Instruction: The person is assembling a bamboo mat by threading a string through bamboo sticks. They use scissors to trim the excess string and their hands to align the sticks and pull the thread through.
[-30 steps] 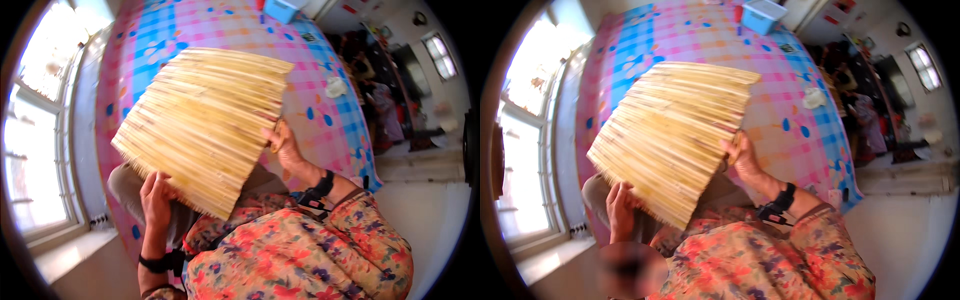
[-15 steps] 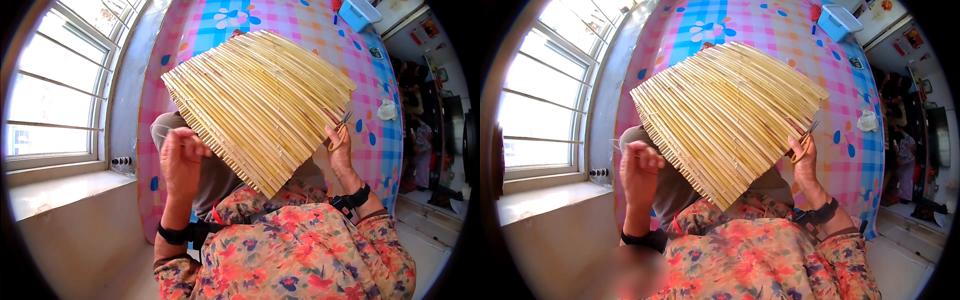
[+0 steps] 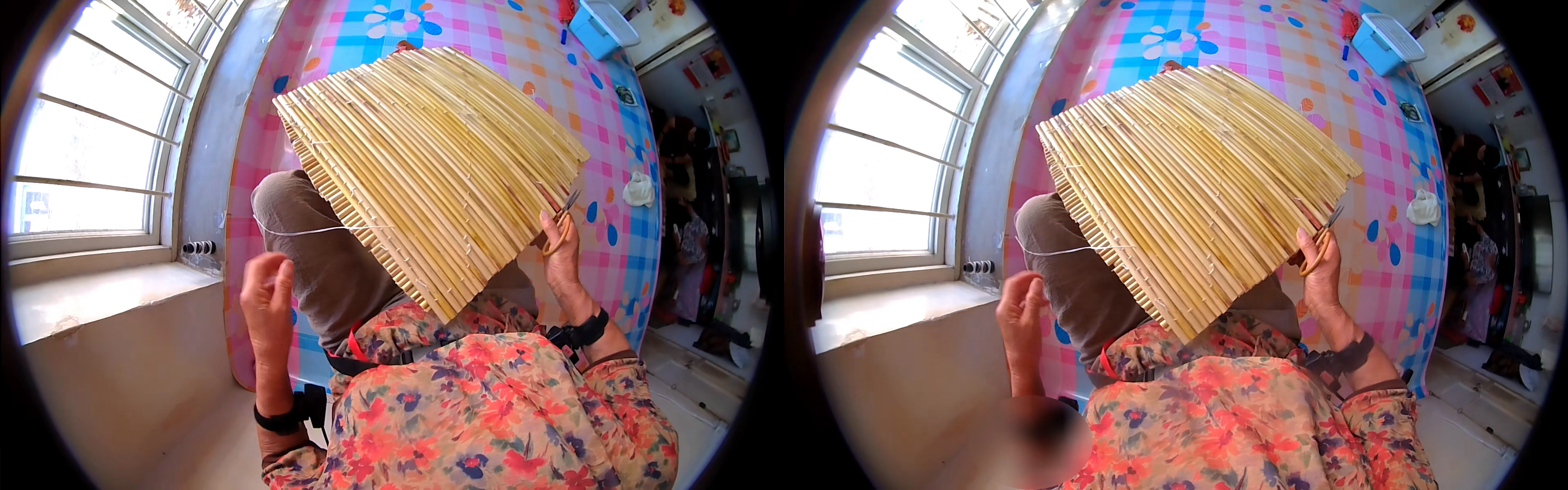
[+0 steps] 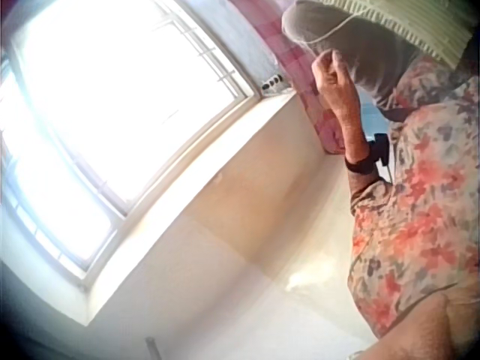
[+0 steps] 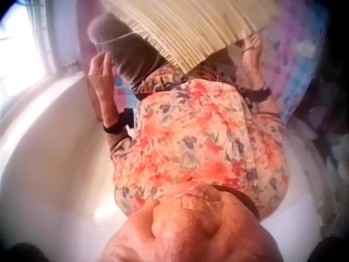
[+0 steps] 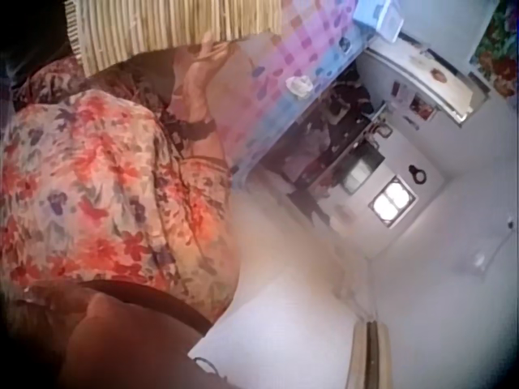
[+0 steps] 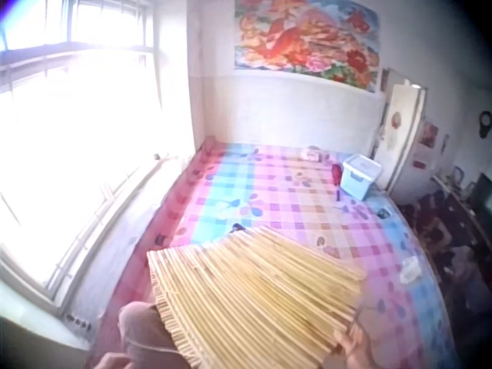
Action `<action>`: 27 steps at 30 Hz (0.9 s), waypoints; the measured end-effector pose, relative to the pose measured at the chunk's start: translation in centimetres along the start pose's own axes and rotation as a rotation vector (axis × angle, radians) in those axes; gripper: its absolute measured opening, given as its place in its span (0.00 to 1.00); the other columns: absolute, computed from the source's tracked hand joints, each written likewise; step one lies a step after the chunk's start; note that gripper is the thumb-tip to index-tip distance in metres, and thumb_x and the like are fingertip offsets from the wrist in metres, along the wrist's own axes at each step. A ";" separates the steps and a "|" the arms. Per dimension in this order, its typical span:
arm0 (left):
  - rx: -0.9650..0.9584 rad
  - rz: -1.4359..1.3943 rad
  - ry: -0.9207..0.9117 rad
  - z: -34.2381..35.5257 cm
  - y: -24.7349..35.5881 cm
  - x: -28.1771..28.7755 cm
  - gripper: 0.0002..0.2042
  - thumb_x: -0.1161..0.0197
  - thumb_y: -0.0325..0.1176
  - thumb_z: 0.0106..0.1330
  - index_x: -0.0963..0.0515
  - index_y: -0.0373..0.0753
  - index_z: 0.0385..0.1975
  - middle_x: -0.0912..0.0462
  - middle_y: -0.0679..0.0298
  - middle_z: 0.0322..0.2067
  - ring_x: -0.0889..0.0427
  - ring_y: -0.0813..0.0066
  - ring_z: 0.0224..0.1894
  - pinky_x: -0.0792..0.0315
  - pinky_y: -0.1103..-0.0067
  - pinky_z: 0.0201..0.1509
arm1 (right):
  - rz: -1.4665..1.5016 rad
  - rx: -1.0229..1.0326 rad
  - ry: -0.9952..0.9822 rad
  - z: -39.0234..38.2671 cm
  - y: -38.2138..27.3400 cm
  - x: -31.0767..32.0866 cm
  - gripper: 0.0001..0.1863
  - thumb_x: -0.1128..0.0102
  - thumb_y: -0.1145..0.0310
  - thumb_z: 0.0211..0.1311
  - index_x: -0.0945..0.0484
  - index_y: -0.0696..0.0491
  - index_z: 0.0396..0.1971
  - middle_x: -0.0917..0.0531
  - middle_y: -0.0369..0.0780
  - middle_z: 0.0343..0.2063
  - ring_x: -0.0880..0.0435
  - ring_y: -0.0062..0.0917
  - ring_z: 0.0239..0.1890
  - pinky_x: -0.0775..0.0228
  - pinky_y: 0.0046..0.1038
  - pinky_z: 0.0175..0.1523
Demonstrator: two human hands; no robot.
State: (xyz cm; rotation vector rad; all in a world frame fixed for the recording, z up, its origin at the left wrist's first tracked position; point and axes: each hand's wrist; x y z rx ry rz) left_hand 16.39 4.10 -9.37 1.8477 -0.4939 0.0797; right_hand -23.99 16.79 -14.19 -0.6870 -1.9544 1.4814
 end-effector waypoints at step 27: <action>0.135 -1.026 -0.341 3.2 0.9 -11.8 0.20 0.42 0.20 0.60 0.31 0.33 0.54 0.20 0.59 0.47 0.20 0.71 0.48 0.27 0.74 0.56 | -0.341 -0.053 -0.375 -1.4 -6.8 3.5 0.26 0.36 0.79 0.54 0.30 0.54 0.55 0.26 0.30 0.26 0.28 0.11 0.26 0.34 0.15 0.32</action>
Point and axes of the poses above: each hand's wrist, its own z-axis towards the middle knuckle, its own x-axis out of the back of the hand, y = z × x
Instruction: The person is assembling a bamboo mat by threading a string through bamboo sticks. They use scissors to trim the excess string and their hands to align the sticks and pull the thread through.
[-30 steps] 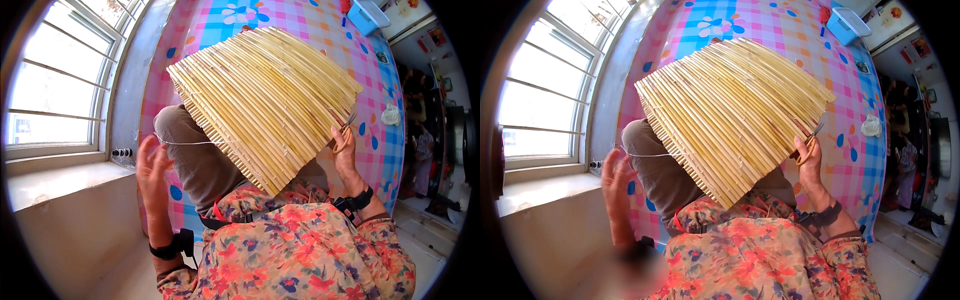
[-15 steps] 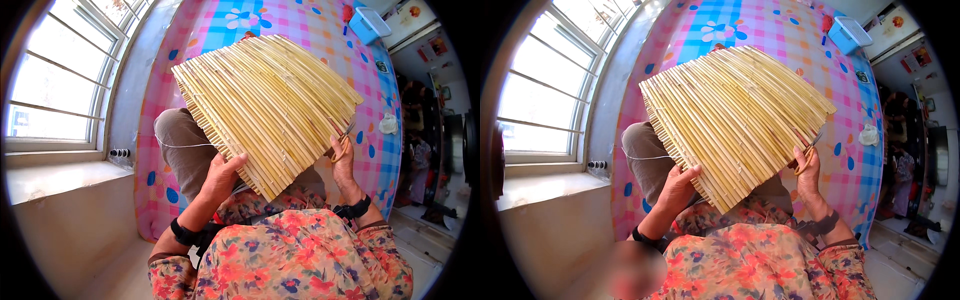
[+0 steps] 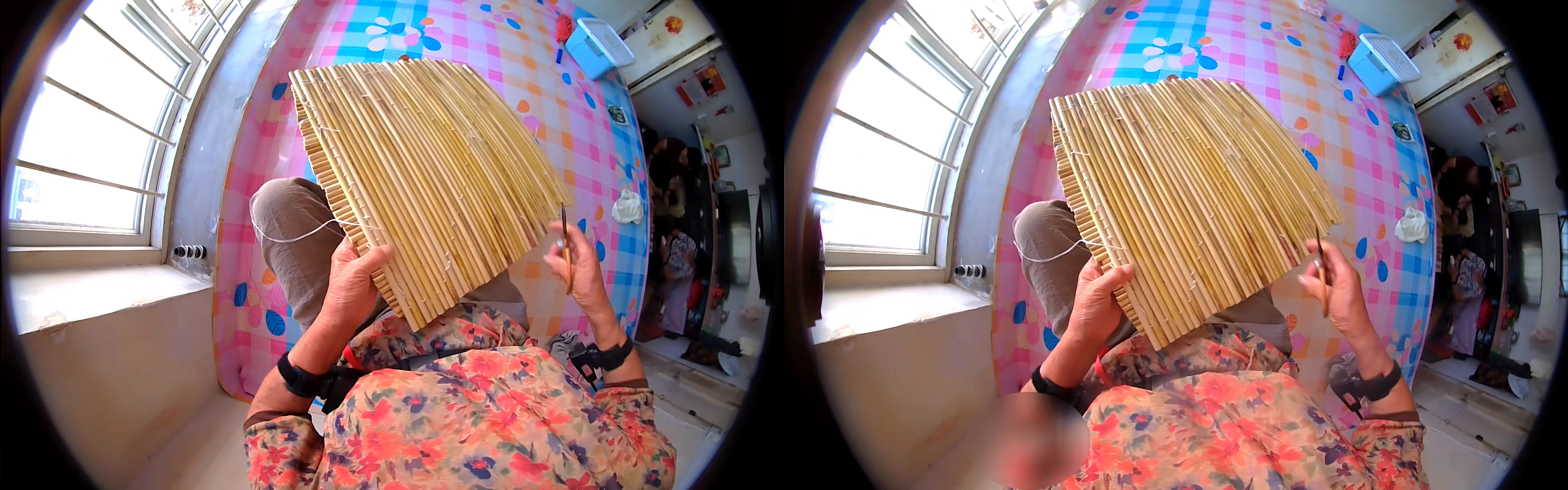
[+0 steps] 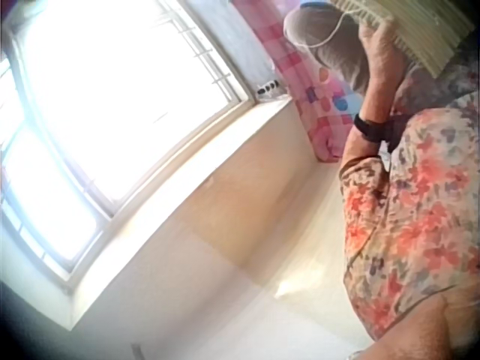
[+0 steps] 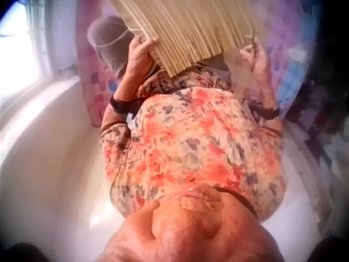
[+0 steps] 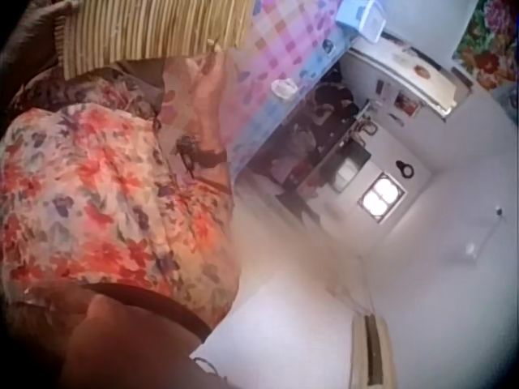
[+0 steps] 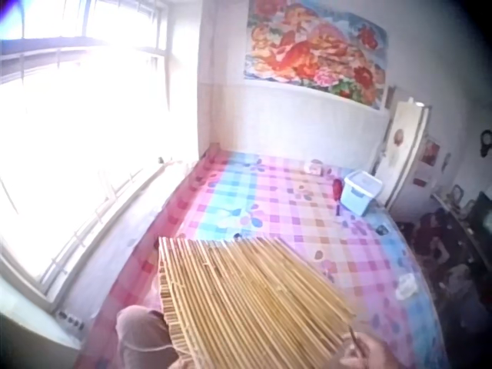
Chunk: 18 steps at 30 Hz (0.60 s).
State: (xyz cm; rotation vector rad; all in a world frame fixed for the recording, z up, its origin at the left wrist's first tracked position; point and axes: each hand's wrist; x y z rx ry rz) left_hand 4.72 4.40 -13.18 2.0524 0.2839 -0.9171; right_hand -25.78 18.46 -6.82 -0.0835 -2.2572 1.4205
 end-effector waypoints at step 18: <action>-0.113 0.245 -0.075 0.0 -0.2 -0.1 0.18 0.40 0.25 0.61 0.31 0.34 0.51 0.21 0.65 0.45 0.21 0.77 0.47 0.28 0.78 0.54 | -0.176 0.587 -0.427 6.7 -8.2 -17.1 0.22 0.39 0.79 0.58 0.29 0.55 0.53 0.24 0.35 0.32 0.25 0.15 0.33 0.28 0.18 0.42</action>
Point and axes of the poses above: each hand's wrist, its own z-axis towards the middle knuckle, its own x-axis out of the back of the hand, y = z × x
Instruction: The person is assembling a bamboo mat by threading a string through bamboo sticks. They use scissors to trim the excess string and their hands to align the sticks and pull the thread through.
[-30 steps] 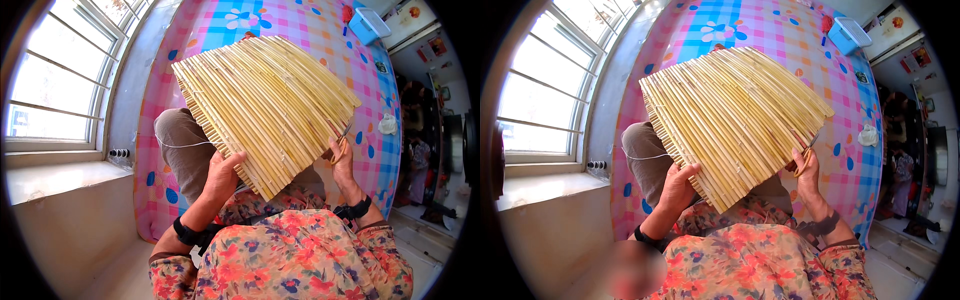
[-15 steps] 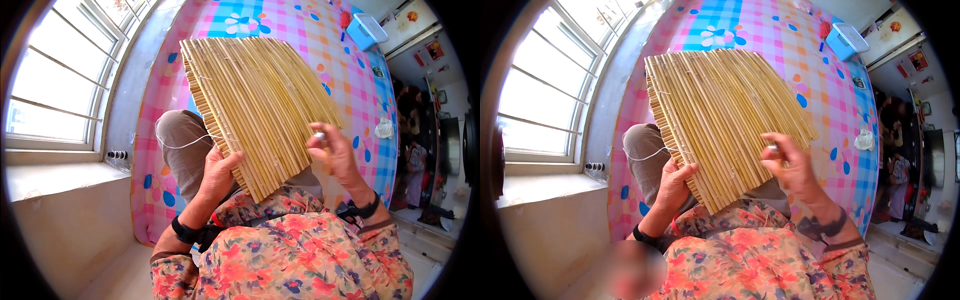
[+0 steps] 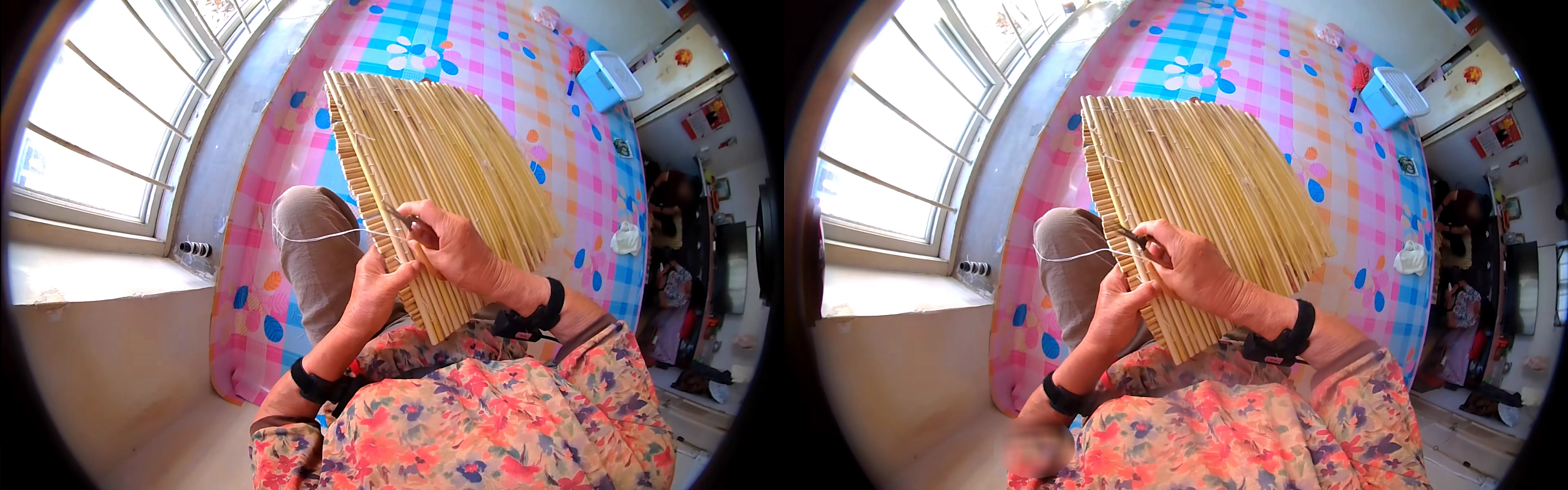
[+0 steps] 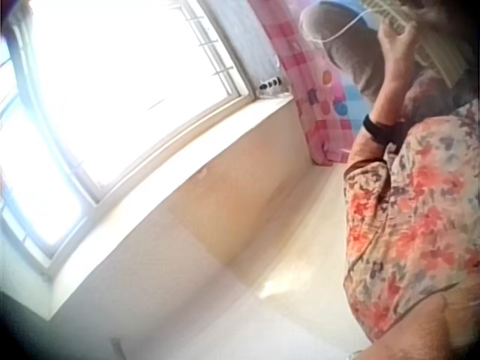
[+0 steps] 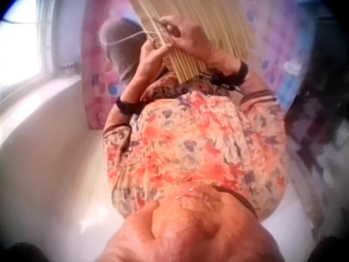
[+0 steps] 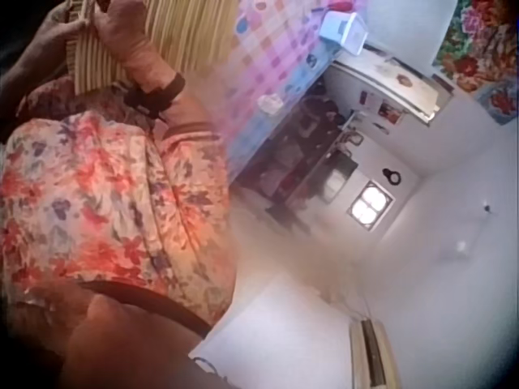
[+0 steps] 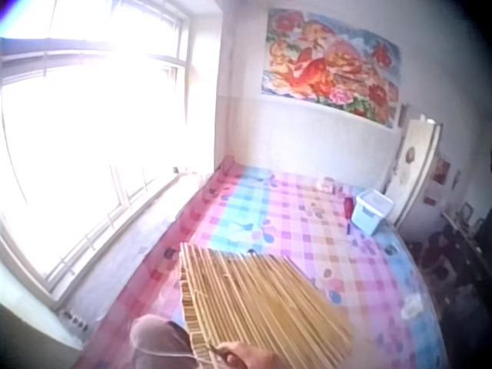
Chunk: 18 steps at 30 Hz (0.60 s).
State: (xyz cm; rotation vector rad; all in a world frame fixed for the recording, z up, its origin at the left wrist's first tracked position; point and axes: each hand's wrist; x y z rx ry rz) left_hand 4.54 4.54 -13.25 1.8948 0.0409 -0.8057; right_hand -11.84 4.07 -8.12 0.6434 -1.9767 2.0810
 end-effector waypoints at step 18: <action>0.023 -0.019 0.013 1.1 1.1 0.0 0.20 0.39 0.24 0.59 0.32 0.34 0.52 0.22 0.66 0.44 0.22 0.80 0.45 0.28 0.78 0.52 | 0.605 -0.117 -0.107 2.7 0.2 0.9 0.21 0.44 0.80 0.59 0.31 0.57 0.53 0.25 0.31 0.31 0.26 0.10 0.33 0.29 0.14 0.41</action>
Point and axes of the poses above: each hand's wrist, its own z-axis towards the middle knuckle, its own x-axis out of the back of the hand, y = z × x
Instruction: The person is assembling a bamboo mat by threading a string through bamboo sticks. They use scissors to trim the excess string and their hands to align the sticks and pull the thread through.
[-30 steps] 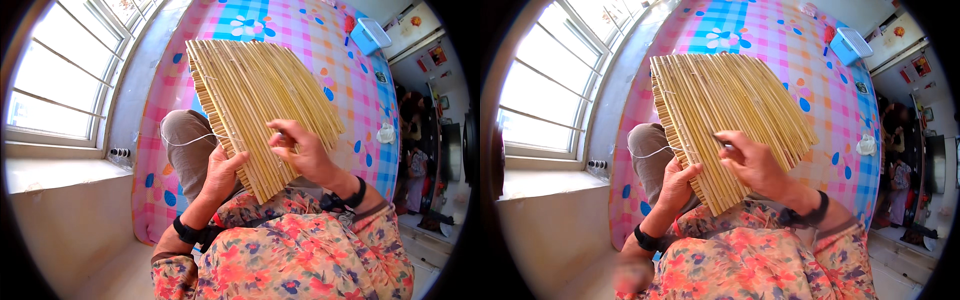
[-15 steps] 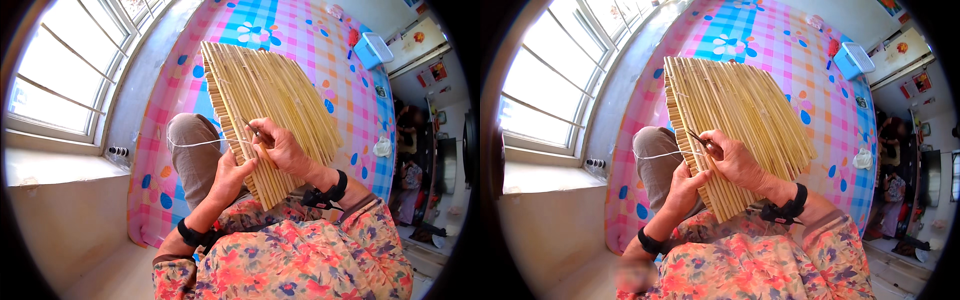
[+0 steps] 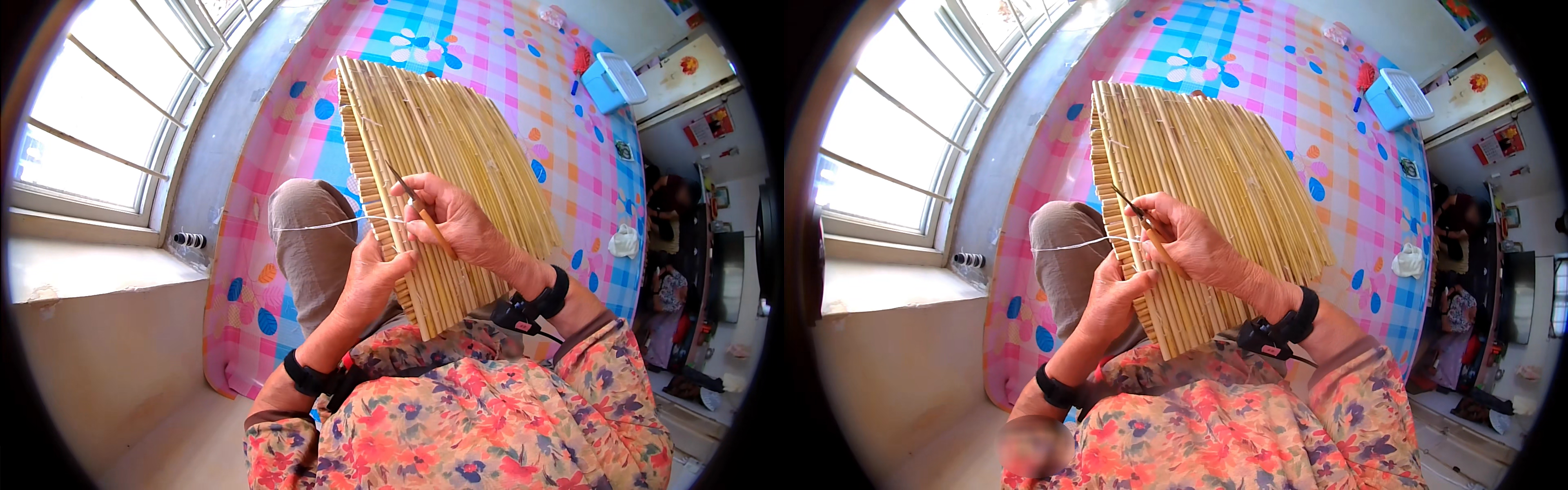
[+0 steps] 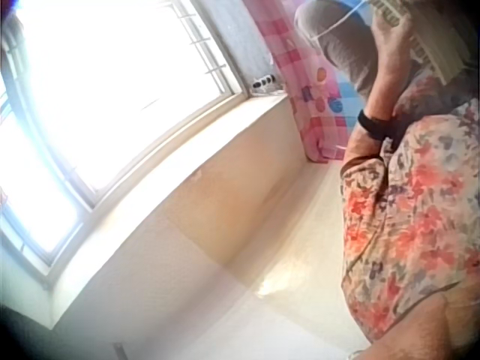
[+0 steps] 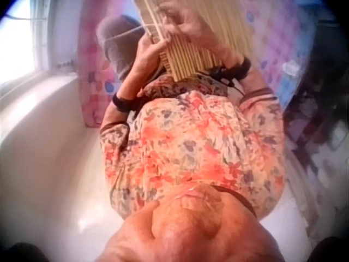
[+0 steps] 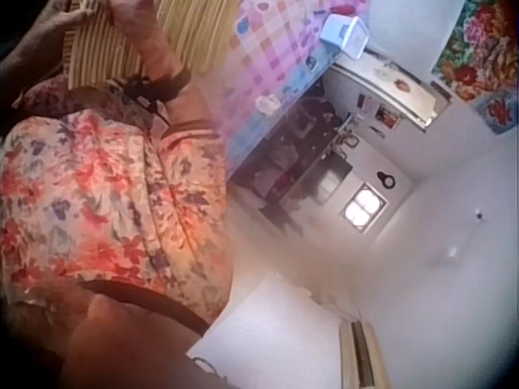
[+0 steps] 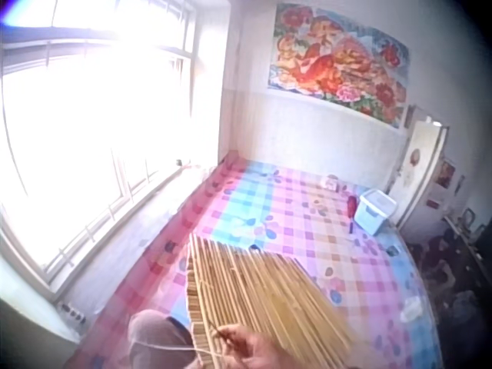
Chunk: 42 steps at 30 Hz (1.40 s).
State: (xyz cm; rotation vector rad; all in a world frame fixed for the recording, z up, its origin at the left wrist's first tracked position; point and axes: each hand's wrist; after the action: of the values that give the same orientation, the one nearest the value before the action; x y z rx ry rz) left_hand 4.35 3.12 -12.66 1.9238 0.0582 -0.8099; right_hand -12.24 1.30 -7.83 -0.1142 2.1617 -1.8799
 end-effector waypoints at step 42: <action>-1.300 1.434 -0.443 -2.2 10.9 -10.4 0.22 0.40 0.25 0.56 0.30 0.25 0.52 0.31 0.45 0.53 0.28 0.44 0.55 0.30 0.58 0.58 | 0.470 0.509 0.395 -8.1 -11.5 1.5 0.19 0.51 0.69 0.66 0.34 0.52 0.56 0.25 0.36 0.38 0.22 0.23 0.37 0.26 0.31 0.44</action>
State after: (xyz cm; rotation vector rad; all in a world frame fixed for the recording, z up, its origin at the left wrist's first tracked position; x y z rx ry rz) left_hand 1.50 2.61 2.25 0.2288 -0.7787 -0.0300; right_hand -17.08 6.98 4.18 0.8476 1.6248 -2.1944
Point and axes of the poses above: each hand's wrist, its own z-axis towards the middle knuckle, its own x-axis out of the back of the hand, y = z × x
